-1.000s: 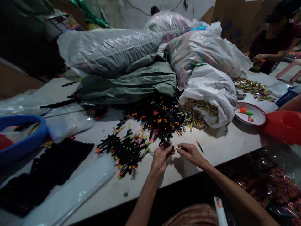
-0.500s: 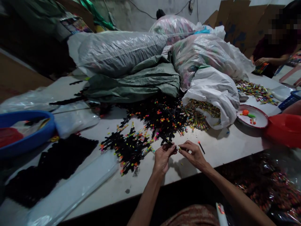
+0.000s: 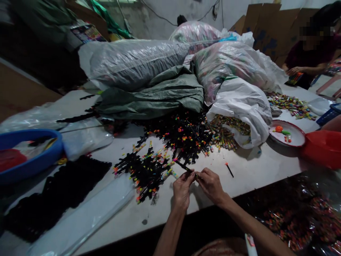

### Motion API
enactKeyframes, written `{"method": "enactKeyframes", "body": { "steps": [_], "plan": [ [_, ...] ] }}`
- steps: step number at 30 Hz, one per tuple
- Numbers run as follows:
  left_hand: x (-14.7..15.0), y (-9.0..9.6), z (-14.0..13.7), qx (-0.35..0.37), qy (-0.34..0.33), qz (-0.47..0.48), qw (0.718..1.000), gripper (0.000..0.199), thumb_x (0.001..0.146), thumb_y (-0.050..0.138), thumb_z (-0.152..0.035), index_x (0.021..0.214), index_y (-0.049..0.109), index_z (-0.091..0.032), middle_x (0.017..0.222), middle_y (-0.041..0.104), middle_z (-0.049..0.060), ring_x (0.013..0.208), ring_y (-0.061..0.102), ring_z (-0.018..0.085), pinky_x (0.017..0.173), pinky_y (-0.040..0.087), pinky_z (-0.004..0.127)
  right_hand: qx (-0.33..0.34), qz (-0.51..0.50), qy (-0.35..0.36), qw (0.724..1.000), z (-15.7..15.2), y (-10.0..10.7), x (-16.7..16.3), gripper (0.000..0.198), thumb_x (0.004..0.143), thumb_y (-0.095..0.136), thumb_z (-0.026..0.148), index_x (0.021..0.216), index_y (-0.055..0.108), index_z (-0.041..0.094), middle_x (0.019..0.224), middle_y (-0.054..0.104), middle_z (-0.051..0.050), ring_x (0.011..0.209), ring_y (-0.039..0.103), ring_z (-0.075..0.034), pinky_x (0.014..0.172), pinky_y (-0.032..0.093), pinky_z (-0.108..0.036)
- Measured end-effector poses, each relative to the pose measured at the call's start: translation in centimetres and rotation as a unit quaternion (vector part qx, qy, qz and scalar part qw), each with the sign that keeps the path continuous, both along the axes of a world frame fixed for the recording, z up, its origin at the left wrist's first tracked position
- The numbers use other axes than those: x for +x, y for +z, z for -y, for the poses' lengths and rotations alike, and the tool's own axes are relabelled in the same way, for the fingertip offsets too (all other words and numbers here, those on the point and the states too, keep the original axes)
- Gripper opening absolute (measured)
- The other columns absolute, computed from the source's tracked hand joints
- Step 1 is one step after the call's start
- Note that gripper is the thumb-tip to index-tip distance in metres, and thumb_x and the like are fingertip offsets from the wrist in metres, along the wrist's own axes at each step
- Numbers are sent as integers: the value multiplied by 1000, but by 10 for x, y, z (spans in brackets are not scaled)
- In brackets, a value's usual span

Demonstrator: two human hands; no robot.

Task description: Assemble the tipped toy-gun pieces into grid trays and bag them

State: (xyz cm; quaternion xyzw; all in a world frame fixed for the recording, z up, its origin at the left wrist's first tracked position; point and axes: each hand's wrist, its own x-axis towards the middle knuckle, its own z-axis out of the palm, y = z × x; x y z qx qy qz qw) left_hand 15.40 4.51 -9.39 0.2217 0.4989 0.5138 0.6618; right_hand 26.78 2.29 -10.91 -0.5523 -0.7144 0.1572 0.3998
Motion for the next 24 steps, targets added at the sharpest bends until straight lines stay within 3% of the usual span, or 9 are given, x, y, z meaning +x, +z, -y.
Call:
{"method": "enactKeyframes", "body": {
  "steps": [5, 7, 9, 12, 14, 16, 17, 20, 24],
  "plan": [
    [-46, 1, -16, 37, 62, -56, 996, 37, 51, 83, -30, 82, 69, -14, 80, 70, 2, 75, 64, 13, 75, 52, 26, -10, -37, 52, 998, -12, 1, -13, 25, 91, 50, 28, 111, 63, 20, 89, 61, -7, 77, 58, -15, 69, 46, -24],
    [-71, 3, -29, 61, 107, -123, 985, 37, 59, 78, -36, 87, 67, -16, 85, 70, 2, 80, 64, 15, 77, 52, 28, -31, -66, 58, 996, -20, 0, 4, 33, 88, 55, 31, 118, 58, 19, 101, 60, -8, 78, 59, -14, 70, 47, -24],
    [-89, 3, -39, 85, 132, -229, 961, 36, 68, 70, -40, 94, 65, -16, 93, 68, 4, 88, 64, 18, 81, 52, 32, -68, -35, 6, 997, -29, -2, 33, 35, 86, 56, 28, 120, 57, 17, 107, 59, -9, 76, 59, -13, 71, 46, -25],
    [-84, 1, -45, 165, 76, -463, 868, 33, 77, 60, -34, 105, 61, -16, 114, 62, 10, 109, 56, 25, 95, 45, 42, -139, 93, -89, 982, -45, -4, 77, 25, 84, 53, 18, 108, 62, 16, 105, 60, -8, 82, 60, -15, 73, 43, -25],
    [-64, -1, -48, 220, -37, -610, 761, 28, 81, 53, -26, 105, 62, -15, 122, 57, 13, 119, 48, 28, 102, 37, 45, -187, 170, -127, 959, -58, 1, 96, 20, 84, 50, 17, 99, 65, 16, 105, 60, -9, 91, 59, -18, 75, 41, -26],
    [-40, -1, -55, 212, -168, -700, 660, 24, 83, 47, -20, 101, 63, -15, 120, 58, 15, 119, 47, 30, 103, 33, 45, -222, 210, -151, 940, -73, 7, 103, 20, 87, 47, 20, 94, 65, 16, 105, 61, -10, 96, 57, -20, 77, 39, -27],
    [-29, -1, -60, 192, -220, -722, 627, 24, 83, 45, -17, 98, 63, -15, 116, 59, 15, 116, 49, 30, 100, 34, 45, -233, 218, -160, 934, -80, 11, 103, 21, 88, 45, 22, 94, 65, 16, 105, 61, -10, 96, 57, -21, 78, 39, -28],
    [-14, 2, -75, 150, -283, -740, 591, 26, 80, 40, -10, 95, 61, -16, 110, 61, 14, 109, 53, 29, 91, 39, 43, -235, 215, -161, 934, -100, 15, 92, 22, 88, 46, 25, 96, 64, 16, 107, 61, -11, 96, 57, -22, 80, 38, -30],
    [-21, -4, -78, 138, -289, -732, 601, 21, 74, 44, -9, 84, 60, -16, 94, 64, 11, 94, 59, 27, 79, 42, 37, -241, 189, -142, 941, -119, 12, 77, 20, 81, 51, 17, 96, 64, 14, 107, 61, -13, 97, 57, -23, 80, 39, -31]
  ]
}}
